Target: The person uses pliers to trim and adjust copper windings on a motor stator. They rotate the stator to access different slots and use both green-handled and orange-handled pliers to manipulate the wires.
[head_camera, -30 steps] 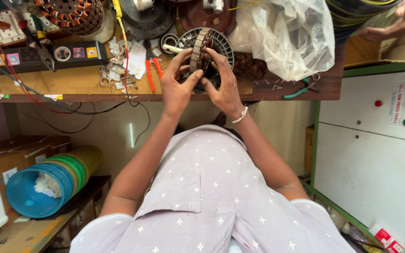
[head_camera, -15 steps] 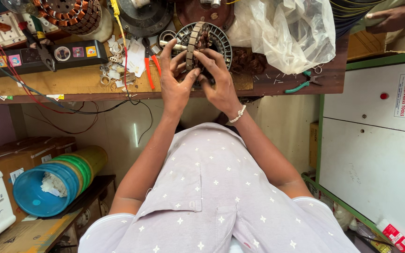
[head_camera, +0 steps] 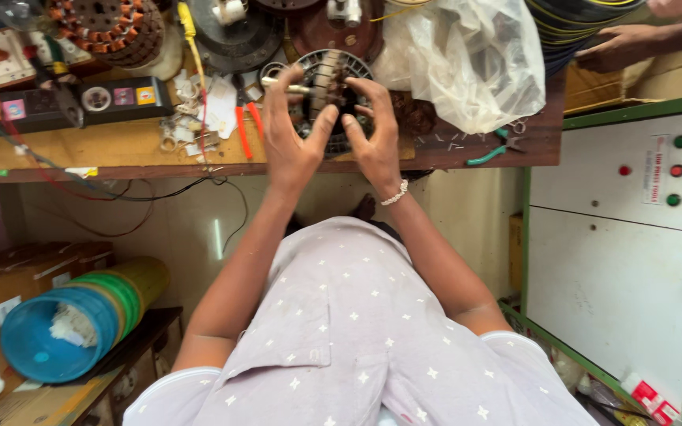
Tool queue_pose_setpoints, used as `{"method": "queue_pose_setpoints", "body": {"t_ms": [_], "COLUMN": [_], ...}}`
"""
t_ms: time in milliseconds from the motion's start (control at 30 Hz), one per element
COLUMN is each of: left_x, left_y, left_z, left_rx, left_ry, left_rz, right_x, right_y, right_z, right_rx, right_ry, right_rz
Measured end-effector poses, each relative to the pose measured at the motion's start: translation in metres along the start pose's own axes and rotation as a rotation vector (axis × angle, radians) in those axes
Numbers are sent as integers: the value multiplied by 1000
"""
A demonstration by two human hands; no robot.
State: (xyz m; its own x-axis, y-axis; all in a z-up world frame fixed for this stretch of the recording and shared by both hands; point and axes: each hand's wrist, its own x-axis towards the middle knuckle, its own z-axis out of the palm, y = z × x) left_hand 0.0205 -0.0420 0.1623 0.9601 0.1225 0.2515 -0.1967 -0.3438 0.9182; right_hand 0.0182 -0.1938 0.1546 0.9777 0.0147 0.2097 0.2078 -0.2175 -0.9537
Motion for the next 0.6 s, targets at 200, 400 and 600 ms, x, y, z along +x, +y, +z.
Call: {"method": "queue_pose_setpoints", "body": {"t_ms": [200, 400, 600], "left_x": [55, 4, -20], "left_y": [10, 2, -18], "left_z": [-2, 0, 18], "left_rx": [177, 48, -256], "left_ry": [-223, -38, 84], "left_rz": [50, 5, -2], "right_x": [2, -15, -27], "right_y": [10, 13, -57], "right_z": [-6, -27, -171], "right_rx": [-159, 348, 1759], "right_ry": [20, 40, -628], "right_rz": [-129, -28, -955]}}
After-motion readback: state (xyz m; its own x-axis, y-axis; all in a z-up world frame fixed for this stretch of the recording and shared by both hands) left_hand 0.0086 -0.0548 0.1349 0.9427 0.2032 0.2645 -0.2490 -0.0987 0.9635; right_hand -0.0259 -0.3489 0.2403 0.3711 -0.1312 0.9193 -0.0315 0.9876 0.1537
